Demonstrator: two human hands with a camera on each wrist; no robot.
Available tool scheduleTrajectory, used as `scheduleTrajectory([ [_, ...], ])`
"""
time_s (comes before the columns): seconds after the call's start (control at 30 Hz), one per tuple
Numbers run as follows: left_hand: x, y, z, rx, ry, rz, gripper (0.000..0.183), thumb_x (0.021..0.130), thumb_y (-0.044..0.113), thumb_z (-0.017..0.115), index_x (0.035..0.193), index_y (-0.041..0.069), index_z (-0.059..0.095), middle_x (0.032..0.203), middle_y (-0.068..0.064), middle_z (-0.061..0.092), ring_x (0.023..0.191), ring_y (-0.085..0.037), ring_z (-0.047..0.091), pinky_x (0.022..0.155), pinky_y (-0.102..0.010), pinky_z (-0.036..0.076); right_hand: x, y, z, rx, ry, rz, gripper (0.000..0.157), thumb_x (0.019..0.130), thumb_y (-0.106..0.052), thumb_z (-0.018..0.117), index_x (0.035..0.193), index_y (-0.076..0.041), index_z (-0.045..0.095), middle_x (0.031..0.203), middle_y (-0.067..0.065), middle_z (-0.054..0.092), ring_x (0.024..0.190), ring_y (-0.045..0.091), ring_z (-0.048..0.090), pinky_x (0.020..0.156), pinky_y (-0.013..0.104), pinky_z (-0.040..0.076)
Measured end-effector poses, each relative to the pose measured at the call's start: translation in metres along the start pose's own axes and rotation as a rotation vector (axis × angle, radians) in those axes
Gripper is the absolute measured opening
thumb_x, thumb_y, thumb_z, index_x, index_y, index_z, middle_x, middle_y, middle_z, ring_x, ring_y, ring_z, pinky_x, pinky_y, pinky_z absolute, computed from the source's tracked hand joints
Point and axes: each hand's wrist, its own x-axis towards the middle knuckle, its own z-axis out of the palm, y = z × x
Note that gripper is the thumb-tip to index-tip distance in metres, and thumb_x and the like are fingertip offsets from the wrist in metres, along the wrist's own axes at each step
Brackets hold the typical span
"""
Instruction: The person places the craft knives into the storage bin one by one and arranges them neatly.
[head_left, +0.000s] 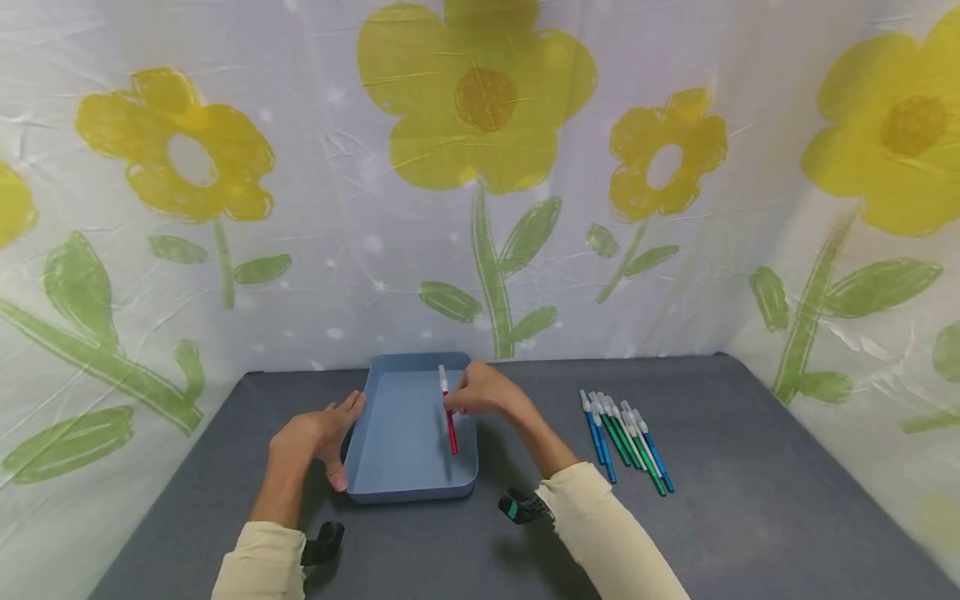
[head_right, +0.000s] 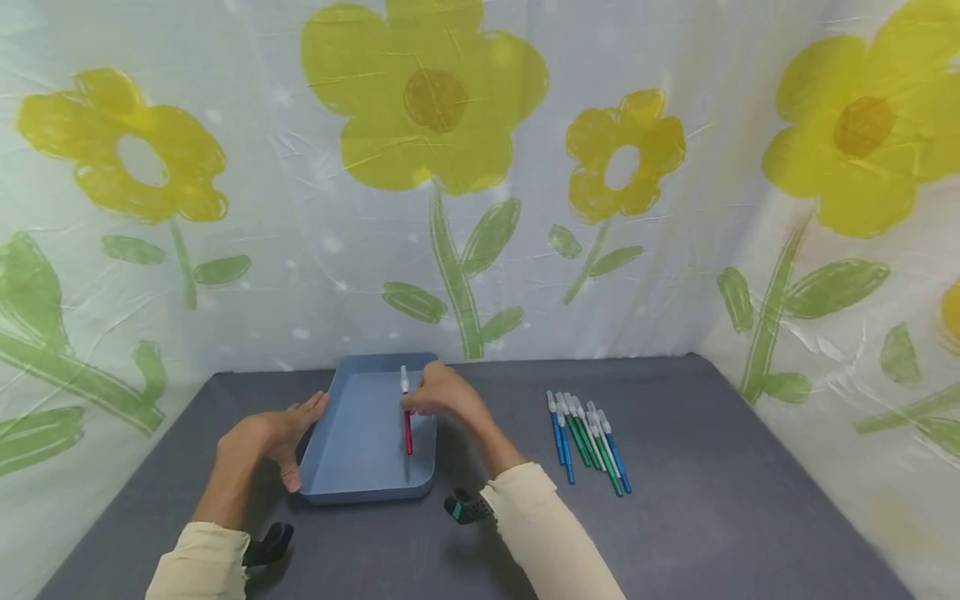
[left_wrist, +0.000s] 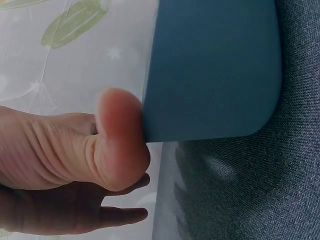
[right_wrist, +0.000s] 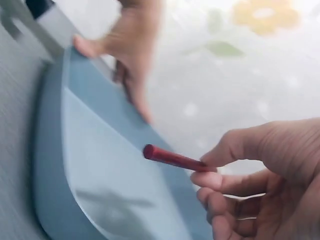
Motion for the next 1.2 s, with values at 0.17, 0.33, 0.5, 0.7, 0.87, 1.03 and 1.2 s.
scheduleTrajectory([
  [0.17,0.001,-0.001,0.000,-0.008,0.007,0.000,0.145,0.058,0.018,0.104,0.164,-0.004,0.009,0.174,-0.028,0.005,0.157,-0.057,0.016,0.119,-0.074,0.029,0.019,-0.021,0.042,0.123,-0.005,0.059,0.027,0.089,-0.011,0.070,0.078,0.013,0.076,0.054,0.000,0.057,0.053,0.011,0.050,0.052,0.024,0.043],
  [0.33,0.002,0.000,0.000,-0.005,0.006,-0.011,0.145,0.058,0.020,0.104,0.165,-0.003,0.009,0.174,-0.027,0.005,0.158,-0.055,0.017,0.120,-0.073,0.029,0.033,-0.032,0.075,0.207,-0.021,0.157,0.029,0.089,-0.007,0.072,0.062,0.000,0.066,0.053,-0.001,0.053,0.051,0.010,0.047,0.049,0.023,0.041],
  [0.5,0.001,-0.001,0.001,-0.004,0.008,-0.021,0.145,0.057,0.020,0.105,0.165,-0.001,0.009,0.175,-0.026,0.005,0.158,-0.054,0.018,0.119,-0.073,0.029,0.041,-0.040,0.099,0.219,0.010,0.194,0.032,0.087,-0.006,0.074,0.059,-0.008,0.058,0.056,-0.001,0.055,0.051,0.009,0.050,0.048,0.022,0.045],
  [0.7,-0.001,-0.002,0.003,-0.011,0.012,-0.018,0.144,0.058,0.021,0.105,0.165,-0.002,0.011,0.174,-0.026,0.007,0.158,-0.054,0.019,0.120,-0.073,0.029,0.044,-0.051,0.120,0.229,0.026,0.187,0.034,0.085,-0.003,0.073,0.057,-0.010,0.056,0.054,0.000,0.054,0.049,0.011,0.050,0.046,0.026,0.050],
  [0.87,-0.001,-0.002,0.002,-0.001,0.012,0.010,0.141,0.060,0.020,0.104,0.164,-0.004,0.012,0.174,-0.028,0.007,0.157,-0.055,0.019,0.119,-0.073,0.030,0.048,-0.056,0.128,0.163,0.048,0.178,0.038,0.083,-0.002,0.071,0.051,-0.012,0.053,0.046,-0.002,0.047,0.043,0.011,0.048,0.043,0.027,0.051],
  [1.03,-0.002,-0.001,0.001,-0.003,0.012,0.016,0.140,0.061,0.019,0.104,0.164,-0.004,0.012,0.173,-0.029,0.008,0.156,-0.056,0.020,0.118,-0.074,0.031,0.073,-0.044,0.143,-0.003,0.028,0.155,0.031,0.084,-0.006,0.070,0.055,-0.009,0.059,0.049,0.001,0.053,0.041,0.017,0.056,0.042,0.031,0.053],
  [1.2,-0.002,-0.003,0.002,-0.004,0.011,0.016,0.141,0.061,0.019,0.104,0.164,-0.004,0.011,0.173,-0.029,0.008,0.157,-0.056,0.020,0.118,-0.073,0.031,0.112,-0.018,0.166,-0.173,0.027,0.170,0.026,0.083,-0.017,0.076,0.060,-0.015,0.065,0.056,0.001,0.064,0.040,0.017,0.062,0.041,0.031,0.052],
])
